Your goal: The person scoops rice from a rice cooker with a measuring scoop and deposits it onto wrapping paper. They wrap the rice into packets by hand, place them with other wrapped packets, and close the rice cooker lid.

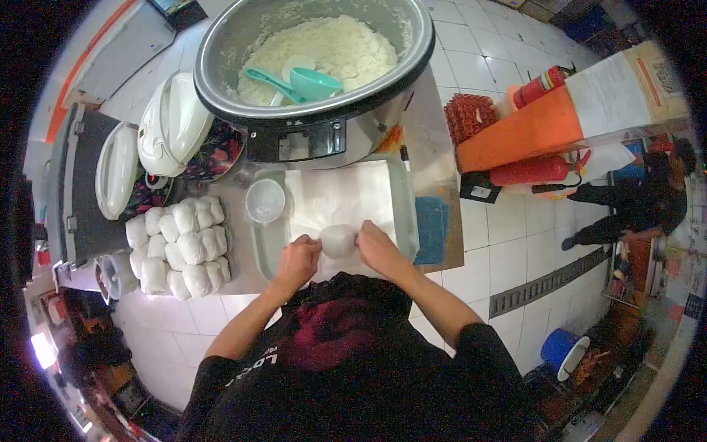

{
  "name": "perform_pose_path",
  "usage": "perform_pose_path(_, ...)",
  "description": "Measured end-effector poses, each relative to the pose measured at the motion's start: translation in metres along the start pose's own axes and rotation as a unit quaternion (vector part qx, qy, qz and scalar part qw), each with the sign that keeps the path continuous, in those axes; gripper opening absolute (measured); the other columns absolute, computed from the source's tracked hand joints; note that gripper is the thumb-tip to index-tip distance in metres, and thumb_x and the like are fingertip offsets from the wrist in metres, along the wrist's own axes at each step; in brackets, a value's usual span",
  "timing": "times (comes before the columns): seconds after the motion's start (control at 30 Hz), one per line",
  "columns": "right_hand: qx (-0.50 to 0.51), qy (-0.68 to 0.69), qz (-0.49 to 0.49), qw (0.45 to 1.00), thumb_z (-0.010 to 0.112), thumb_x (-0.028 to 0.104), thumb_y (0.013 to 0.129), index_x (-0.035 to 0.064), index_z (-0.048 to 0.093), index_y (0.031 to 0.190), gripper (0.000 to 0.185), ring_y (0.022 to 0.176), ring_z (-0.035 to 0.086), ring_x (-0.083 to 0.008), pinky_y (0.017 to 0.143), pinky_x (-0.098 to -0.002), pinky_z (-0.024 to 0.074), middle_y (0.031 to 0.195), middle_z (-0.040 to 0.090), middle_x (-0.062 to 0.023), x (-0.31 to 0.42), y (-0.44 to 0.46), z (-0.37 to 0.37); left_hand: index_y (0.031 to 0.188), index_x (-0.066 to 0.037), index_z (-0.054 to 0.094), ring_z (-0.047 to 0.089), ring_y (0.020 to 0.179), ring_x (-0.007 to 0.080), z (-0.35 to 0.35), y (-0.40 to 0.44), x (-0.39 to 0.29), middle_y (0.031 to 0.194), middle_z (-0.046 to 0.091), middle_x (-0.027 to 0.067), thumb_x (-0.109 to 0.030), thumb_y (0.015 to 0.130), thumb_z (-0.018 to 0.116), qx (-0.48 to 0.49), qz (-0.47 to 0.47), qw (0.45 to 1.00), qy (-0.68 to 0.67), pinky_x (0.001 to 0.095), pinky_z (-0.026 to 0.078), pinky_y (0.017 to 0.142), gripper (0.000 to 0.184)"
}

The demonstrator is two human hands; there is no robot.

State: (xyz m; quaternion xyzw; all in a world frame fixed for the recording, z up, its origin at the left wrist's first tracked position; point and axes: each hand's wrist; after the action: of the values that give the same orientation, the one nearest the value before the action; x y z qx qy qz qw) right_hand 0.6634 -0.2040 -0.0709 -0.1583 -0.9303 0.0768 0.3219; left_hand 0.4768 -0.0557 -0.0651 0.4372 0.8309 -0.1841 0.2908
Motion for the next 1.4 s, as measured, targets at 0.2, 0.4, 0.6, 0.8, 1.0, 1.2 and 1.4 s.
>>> perform_pose_path(0.2, 0.036, -0.079, 0.135, 0.987, 0.062, -0.002, 0.078, -0.0030, 0.070, 0.090, 0.014, 0.087, 0.069, -0.0442, 0.074, -0.0490, 0.0574, 0.101, 0.067, -0.0268, 0.024, 0.065, -0.045, 0.090, -0.006, 0.077, 0.070, 0.075, 0.0349, -0.016, 0.065, 0.016, 0.075, 0.070, 0.0140, -0.004, 0.071, 0.077, 0.192, -0.061, 0.978, 0.048, 0.0444, 0.056, 0.071, 0.019)
perform_pose_path(0.4, 0.027, -0.034, -0.221, 0.974, 0.062, -0.004, 0.074, 0.0063, 0.065, 0.102, 0.029, 0.093, 0.067, -0.0386, 0.082, -0.0456, 0.0532, 0.099, 0.068, -0.0194, 0.004, 0.065, -0.029, 0.107, 0.001, 0.063, 0.069, 0.089, 0.0247, -0.024, 0.074, 0.021, 0.100, 0.071, 0.0130, 0.005, 0.068, 0.081, 0.241, 0.115, 0.956, -0.122, 0.0376, 0.056, 0.081, 0.043)
perform_pose_path(0.6, 0.255, 0.184, -0.067, 0.947, 0.054, -0.009, 0.074, 0.0055, 0.056, 0.110, 0.040, 0.088, 0.067, -0.0292, 0.077, -0.0373, 0.0508, 0.092, 0.068, -0.0136, 0.024, 0.024, -0.072, 0.104, -0.002, 0.064, 0.068, 0.092, 0.0138, -0.039, 0.026, 0.028, 0.100, 0.072, 0.0051, -0.002, 0.086, 0.076, 0.360, -0.068, 0.799, -0.477, 0.0314, 0.056, 0.081, 0.022)
perform_pose_path(0.8, 0.255, 0.649, 0.083, 0.713, 0.067, -0.007, 0.082, 0.0056, 0.056, 0.109, 0.031, 0.085, 0.066, -0.0123, 0.072, -0.0277, 0.0524, 0.091, 0.067, -0.0045, 0.037, 0.000, -0.031, 0.104, -0.007, 0.060, 0.068, 0.085, 0.0129, 0.021, -0.019, 0.016, 0.095, 0.070, 0.0040, -0.003, 0.092, 0.071, 0.164, -0.163, 0.543, -0.808, 0.0253, 0.056, 0.073, 0.017)
perform_pose_path(1.0, 0.164, 0.650, 0.141, 0.729, 0.069, -0.008, 0.082, 0.0037, 0.057, 0.111, 0.033, 0.084, 0.070, -0.0179, 0.071, -0.0321, 0.0581, 0.093, 0.070, -0.0091, 0.046, -0.005, -0.025, 0.106, -0.004, 0.068, 0.068, 0.084, 0.0151, 0.028, -0.021, 0.033, 0.096, 0.070, 0.0079, -0.004, 0.096, 0.067, -0.028, -0.057, 0.698, -0.713, 0.0288, 0.057, 0.076, 0.010)
perform_pose_path(1.2, 0.108, 0.483, 0.135, 0.858, 0.066, -0.004, 0.080, 0.0007, 0.053, 0.110, 0.034, 0.081, 0.070, -0.0205, 0.072, -0.0329, 0.0541, 0.090, 0.071, -0.0143, 0.054, -0.007, -0.040, 0.125, 0.003, 0.064, 0.070, 0.097, 0.0212, -0.052, -0.019, -0.020, 0.108, 0.071, 0.0155, -0.017, 0.098, 0.064, 0.047, -0.283, 0.730, -0.621, 0.0347, 0.056, 0.083, 0.034)
perform_pose_path(1.4, 0.132, 0.387, 0.064, 0.910, 0.072, 0.008, 0.086, 0.0006, 0.054, 0.105, 0.028, 0.076, 0.067, -0.0125, 0.066, -0.0290, 0.0491, 0.080, 0.071, -0.0123, 0.123, -0.016, -0.087, 0.108, 0.000, 0.064, 0.066, 0.085, 0.0156, -0.078, -0.026, -0.060, 0.096, 0.069, 0.0105, -0.036, 0.072, 0.089, 0.091, -0.227, 0.875, -0.417, 0.0332, 0.054, 0.076, 0.057)
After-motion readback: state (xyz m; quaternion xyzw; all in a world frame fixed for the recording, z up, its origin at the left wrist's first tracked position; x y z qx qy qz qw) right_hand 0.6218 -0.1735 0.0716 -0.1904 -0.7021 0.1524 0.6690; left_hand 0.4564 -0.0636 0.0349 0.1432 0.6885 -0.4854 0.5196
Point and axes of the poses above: each hand's wrist, its own y-axis towards the middle knuckle, its own z-axis out of the palm, x = y × z
